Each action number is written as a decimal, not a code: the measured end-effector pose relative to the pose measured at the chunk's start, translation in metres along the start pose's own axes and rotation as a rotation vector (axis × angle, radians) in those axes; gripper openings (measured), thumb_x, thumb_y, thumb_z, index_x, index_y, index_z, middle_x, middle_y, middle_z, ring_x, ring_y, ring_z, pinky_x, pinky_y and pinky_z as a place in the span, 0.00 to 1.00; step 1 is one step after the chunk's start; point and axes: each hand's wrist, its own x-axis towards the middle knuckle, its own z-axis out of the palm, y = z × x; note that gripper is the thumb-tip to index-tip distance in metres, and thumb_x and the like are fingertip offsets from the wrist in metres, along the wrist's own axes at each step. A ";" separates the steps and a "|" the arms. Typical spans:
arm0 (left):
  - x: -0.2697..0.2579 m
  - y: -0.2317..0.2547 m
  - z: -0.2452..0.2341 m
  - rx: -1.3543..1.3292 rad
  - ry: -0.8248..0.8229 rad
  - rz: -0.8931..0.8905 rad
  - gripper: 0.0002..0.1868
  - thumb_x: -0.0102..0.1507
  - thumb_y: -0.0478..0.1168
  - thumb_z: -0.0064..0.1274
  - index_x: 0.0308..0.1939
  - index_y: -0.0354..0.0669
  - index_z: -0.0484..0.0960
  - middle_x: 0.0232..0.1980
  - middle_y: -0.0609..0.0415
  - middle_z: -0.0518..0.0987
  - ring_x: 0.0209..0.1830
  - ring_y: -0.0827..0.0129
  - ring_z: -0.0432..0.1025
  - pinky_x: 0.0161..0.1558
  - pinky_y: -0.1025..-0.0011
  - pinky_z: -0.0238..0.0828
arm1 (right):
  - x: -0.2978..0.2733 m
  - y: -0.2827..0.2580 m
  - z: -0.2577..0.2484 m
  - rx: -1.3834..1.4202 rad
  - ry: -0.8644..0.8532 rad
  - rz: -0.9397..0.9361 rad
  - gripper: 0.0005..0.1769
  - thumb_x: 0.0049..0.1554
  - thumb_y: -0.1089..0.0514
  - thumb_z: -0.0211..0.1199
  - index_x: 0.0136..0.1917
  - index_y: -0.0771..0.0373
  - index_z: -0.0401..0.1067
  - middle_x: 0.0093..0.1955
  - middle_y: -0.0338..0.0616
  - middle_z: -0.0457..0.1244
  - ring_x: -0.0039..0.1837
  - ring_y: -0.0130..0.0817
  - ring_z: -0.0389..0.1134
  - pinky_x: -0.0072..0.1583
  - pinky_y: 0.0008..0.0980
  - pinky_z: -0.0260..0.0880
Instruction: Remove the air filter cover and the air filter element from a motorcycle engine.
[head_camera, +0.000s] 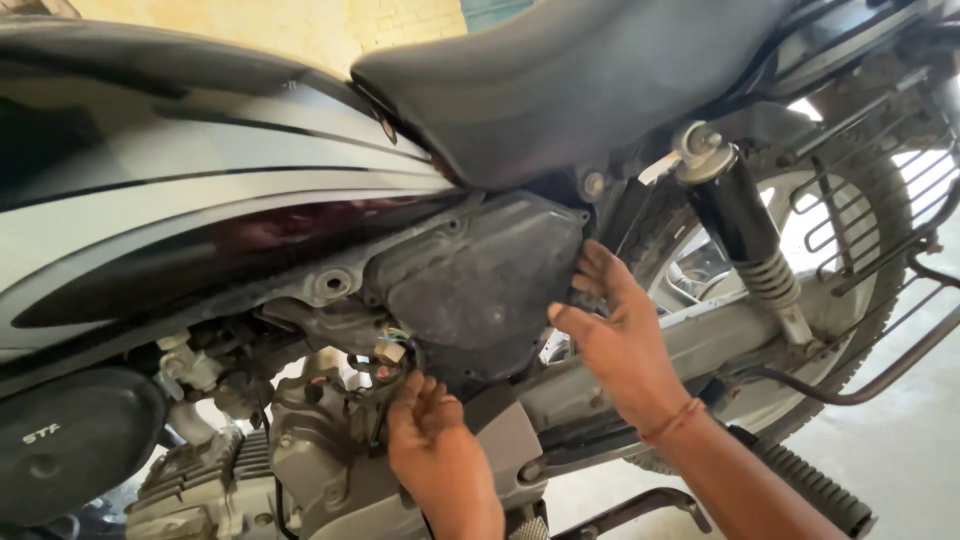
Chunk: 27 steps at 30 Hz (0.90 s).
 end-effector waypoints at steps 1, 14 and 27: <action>-0.002 -0.004 0.001 0.023 0.029 0.040 0.25 0.59 0.26 0.46 0.61 0.29 0.76 0.57 0.46 0.80 0.55 0.65 0.76 0.58 0.71 0.72 | 0.001 -0.001 -0.003 0.020 -0.040 0.030 0.47 0.48 0.66 0.64 0.78 0.71 0.51 0.74 0.54 0.59 0.74 0.39 0.60 0.65 0.34 0.69; 0.007 0.023 0.005 -0.443 -0.159 -0.459 0.34 0.59 0.27 0.44 0.71 0.41 0.69 0.65 0.55 0.73 0.61 0.68 0.67 0.60 0.50 0.65 | 0.006 -0.016 -0.014 0.009 -0.150 0.204 0.49 0.44 0.64 0.64 0.78 0.67 0.54 0.74 0.47 0.57 0.74 0.39 0.58 0.65 0.37 0.66; 0.005 0.013 0.007 -0.482 -0.165 -0.474 0.35 0.55 0.27 0.46 0.68 0.47 0.70 0.58 0.62 0.73 0.55 0.73 0.67 0.59 0.52 0.65 | 0.006 -0.003 -0.028 0.320 -0.188 0.267 0.40 0.49 0.68 0.61 0.76 0.68 0.61 0.64 0.44 0.61 0.60 0.28 0.65 0.60 0.28 0.67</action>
